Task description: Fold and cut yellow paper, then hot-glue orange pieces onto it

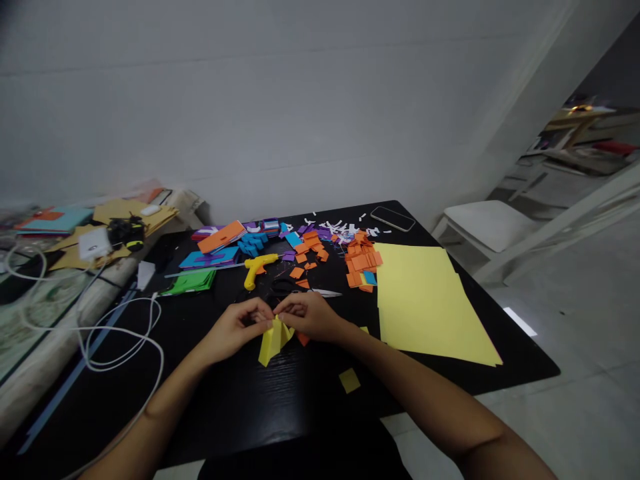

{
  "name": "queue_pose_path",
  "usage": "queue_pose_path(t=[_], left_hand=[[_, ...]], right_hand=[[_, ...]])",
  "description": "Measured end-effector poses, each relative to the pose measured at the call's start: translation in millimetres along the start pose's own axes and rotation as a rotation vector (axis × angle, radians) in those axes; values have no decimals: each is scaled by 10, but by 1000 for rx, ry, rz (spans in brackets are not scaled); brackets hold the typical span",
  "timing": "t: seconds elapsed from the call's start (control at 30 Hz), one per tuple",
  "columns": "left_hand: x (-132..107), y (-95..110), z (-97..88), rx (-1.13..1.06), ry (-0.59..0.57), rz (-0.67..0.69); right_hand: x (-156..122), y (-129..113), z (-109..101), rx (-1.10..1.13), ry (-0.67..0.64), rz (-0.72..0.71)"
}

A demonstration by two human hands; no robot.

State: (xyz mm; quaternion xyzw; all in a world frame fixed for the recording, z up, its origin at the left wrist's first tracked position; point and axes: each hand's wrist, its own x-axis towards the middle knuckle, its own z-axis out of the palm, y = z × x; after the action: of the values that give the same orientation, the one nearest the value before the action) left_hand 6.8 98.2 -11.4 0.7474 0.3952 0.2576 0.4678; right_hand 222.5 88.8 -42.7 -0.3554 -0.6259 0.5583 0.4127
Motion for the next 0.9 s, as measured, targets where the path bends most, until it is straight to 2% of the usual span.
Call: queue_pose_path(t=[0.2, 0.33, 0.47, 0.63, 0.9], left_hand=[[5, -30, -3, -84, -12, -22], [4, -48, 17, -164, -25, -33], [5, -45, 36, -238, -54, -30], [9, -28, 36, -257, -61, -47], [-13, -11, 10, -249, -75, -36]], right_hand=[[-11, -92, -91, -109, -122, -68], [-24, -188, -142, -247, -215, -251], [-30, -214, -137, -428, -225, -396], [-12, -150, -125, -434, -189, -417], [-21, -86, -138, -433, -162, -374]])
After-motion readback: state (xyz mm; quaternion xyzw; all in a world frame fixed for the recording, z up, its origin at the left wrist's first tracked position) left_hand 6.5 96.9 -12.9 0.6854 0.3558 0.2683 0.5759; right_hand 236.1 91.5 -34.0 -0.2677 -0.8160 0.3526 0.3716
